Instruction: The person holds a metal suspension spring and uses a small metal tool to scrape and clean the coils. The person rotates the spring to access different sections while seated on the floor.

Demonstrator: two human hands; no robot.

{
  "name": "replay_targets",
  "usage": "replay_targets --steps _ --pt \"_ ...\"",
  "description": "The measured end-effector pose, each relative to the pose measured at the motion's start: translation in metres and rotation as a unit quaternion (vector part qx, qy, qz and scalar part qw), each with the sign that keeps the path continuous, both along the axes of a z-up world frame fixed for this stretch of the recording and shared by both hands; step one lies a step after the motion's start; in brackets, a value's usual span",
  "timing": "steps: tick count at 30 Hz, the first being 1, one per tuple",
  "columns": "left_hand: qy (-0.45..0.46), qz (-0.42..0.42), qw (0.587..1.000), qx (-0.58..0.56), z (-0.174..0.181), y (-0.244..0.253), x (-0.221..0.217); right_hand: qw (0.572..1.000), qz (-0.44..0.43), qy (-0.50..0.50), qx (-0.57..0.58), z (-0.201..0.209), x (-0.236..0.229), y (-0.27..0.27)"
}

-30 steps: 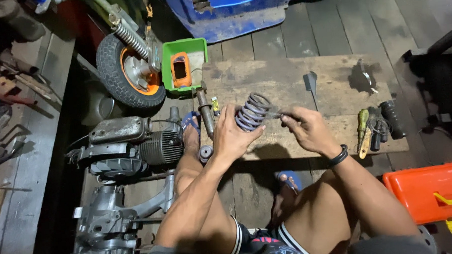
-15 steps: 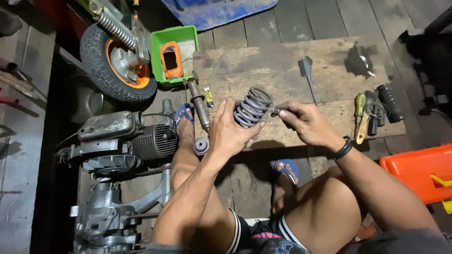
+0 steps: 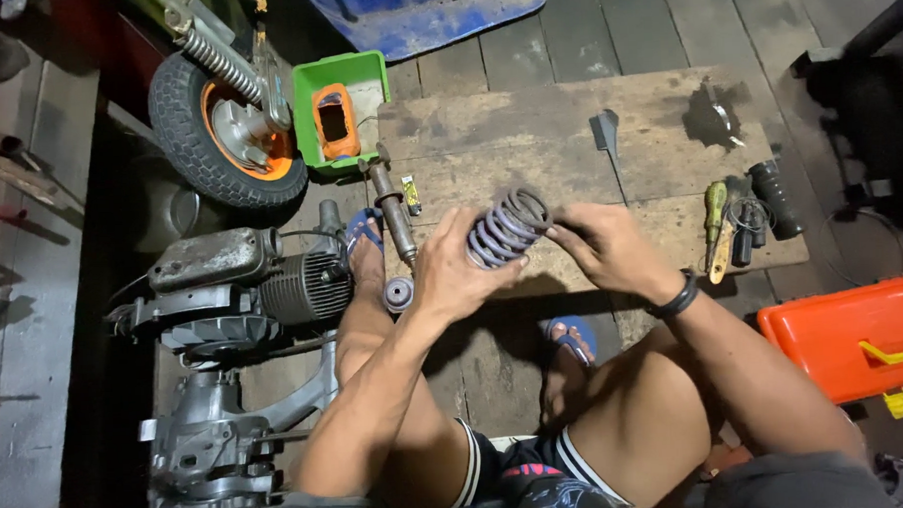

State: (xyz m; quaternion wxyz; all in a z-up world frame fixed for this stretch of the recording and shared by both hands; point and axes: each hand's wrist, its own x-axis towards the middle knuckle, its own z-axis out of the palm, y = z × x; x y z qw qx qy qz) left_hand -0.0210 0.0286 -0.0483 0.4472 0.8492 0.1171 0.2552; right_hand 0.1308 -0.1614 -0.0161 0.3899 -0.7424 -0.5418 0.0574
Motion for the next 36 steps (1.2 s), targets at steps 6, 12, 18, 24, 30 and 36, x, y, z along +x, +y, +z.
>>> replay_targets --steps 6,12,18,24,30,36 --pt "-0.041 -0.039 0.998 0.015 0.006 0.011 0.002 0.99 0.005 -0.138 -0.009 -0.025 0.019 -0.006" --pt "-0.034 -0.065 0.997 0.01 0.026 0.003 -0.002 0.965 -0.018 -0.262 0.003 -0.045 0.036 -0.004" --pt "0.008 -0.143 0.988 -0.06 0.007 0.013 0.006 0.974 -0.019 -0.222 0.037 -0.024 0.018 0.007" --pt "0.035 -0.165 0.951 -0.259 0.027 -0.007 0.014 0.996 -0.02 -0.067 0.055 -0.013 0.011 0.014" --pt "0.135 -0.097 0.927 -0.337 0.016 -0.004 0.015 0.999 -0.035 -0.016 0.013 -0.01 0.014 0.01" --pt "0.121 -0.093 0.931 -0.332 0.019 -0.004 0.012 0.999 -0.045 0.022 -0.011 -0.007 0.017 0.011"
